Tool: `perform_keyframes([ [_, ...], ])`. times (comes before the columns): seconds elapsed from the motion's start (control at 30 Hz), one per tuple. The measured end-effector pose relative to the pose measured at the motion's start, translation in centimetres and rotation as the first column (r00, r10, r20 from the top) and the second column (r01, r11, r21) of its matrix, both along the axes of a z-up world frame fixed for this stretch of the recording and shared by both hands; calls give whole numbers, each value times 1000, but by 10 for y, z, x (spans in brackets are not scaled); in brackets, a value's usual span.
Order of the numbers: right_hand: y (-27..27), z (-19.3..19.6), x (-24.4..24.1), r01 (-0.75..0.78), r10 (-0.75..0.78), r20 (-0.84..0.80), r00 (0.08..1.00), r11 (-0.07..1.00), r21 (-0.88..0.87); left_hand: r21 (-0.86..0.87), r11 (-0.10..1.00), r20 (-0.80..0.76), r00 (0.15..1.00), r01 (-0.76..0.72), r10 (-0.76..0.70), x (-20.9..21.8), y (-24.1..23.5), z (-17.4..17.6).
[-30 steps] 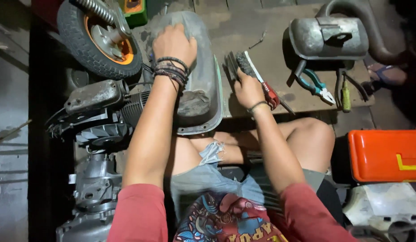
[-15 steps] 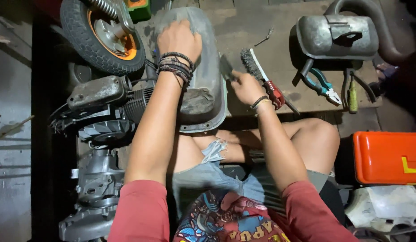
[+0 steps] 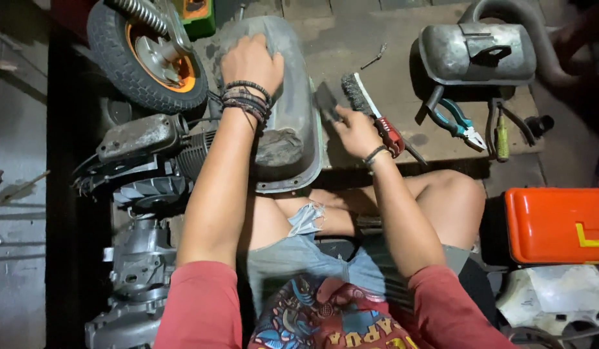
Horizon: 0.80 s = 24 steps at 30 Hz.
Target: The person is cleaning a metal engine component by scrubbing it with a wire brush and scraping it with a metal tool.
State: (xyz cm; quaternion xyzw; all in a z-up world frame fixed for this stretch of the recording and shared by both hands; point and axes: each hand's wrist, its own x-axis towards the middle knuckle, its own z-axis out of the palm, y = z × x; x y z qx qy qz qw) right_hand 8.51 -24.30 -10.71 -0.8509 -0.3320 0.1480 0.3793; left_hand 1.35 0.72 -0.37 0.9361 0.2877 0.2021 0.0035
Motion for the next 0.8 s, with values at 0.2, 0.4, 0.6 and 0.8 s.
perform_keyframes([
  [0.2, -9, -1, -15, 27, -9, 119, 993, 988, -150, -21, 1000, 17, 1000, -10, 10, 3, -2, 3],
  [0.4, -19, -4, -33, -18, 24, 37, 999, 989, -149, -25, 1000, 27, 999, -17, 18, -2, -10, 16],
  [0.6, -20, -14, -35, -71, 70, -186, 980, 997, -1, -234, 969, -84, 995, -77, 59, 0, -10, 14],
  [0.8, -11, 31, -40, -30, 10, -110, 994, 984, -177, -242, 967, -91, 994, -80, 60, -7, -14, 22],
])
